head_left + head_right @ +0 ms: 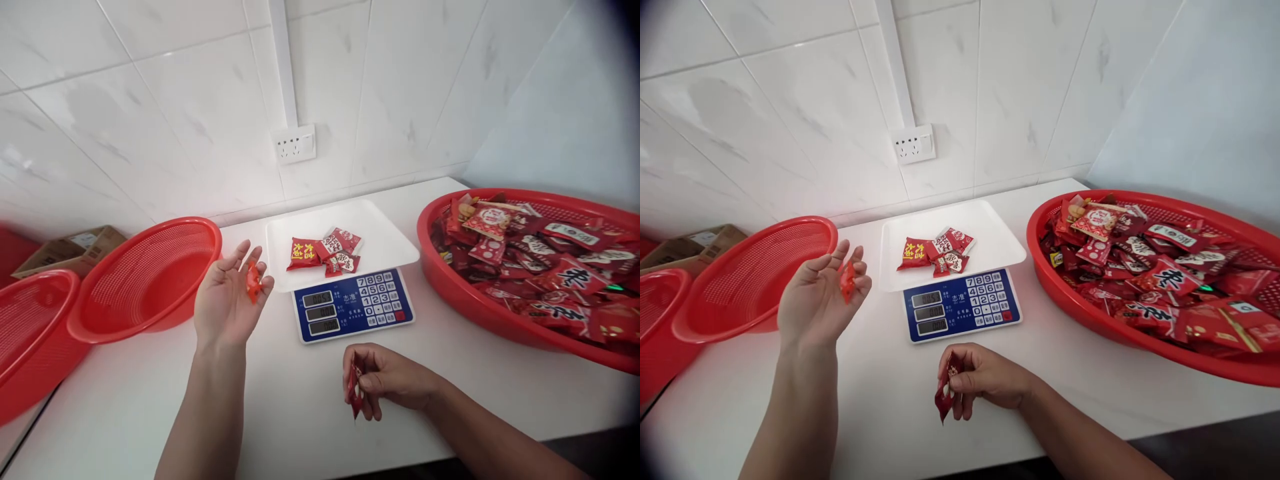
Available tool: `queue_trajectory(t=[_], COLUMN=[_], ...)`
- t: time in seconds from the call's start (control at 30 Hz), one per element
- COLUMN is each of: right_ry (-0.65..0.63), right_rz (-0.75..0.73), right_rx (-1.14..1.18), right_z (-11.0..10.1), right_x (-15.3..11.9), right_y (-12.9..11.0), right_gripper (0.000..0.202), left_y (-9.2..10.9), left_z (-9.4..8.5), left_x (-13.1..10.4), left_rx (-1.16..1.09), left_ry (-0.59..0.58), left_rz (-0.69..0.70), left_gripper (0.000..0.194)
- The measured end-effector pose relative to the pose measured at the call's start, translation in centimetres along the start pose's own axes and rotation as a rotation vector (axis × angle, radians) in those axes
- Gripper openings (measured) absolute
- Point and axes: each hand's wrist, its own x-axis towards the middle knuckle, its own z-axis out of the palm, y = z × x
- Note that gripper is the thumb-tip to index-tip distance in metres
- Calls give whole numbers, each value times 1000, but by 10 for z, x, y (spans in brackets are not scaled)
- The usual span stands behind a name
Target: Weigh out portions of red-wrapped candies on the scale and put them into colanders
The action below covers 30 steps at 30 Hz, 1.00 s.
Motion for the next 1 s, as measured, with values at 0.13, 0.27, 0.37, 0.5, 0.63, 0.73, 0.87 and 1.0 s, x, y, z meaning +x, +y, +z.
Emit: queue_trajectory(t=[0.13,0.27,0.37,0.5,0.63,0.73,0.87,1.0], right_ry=[0,-16,-21,-16,-10,-14,-20,57], right_rz=[11,24,33,45,50,43,35,-12], right_rx=[-30,-68,-86,-101,-94,-86,-42,64], right_z=[-1,-3,-3,0,1,0,0,-1], right_x=[-1,-1,0,0,-1,-1,2,6], right_y=[-1,0,0,-2,-3,-2,3,9], right_gripper=[36,33,34,34,35,35,41,43], left_y=[-1,-1,0,-1,-3,-5,-11,-35], left_z=[-2,-1,-1,-2,-3,-3,-2,2], left_x=[1,-1,-3,-5,-4,-3,-7,-15], left_rx=[-68,-66,-21,91,205,224,259,508], left_ry=[2,19,-16,-80,-121,-138,-238,-450], left_rz=[37,133,211,294,337,359,338,149], left_gripper=[30,40,38,32,28,29,32,21])
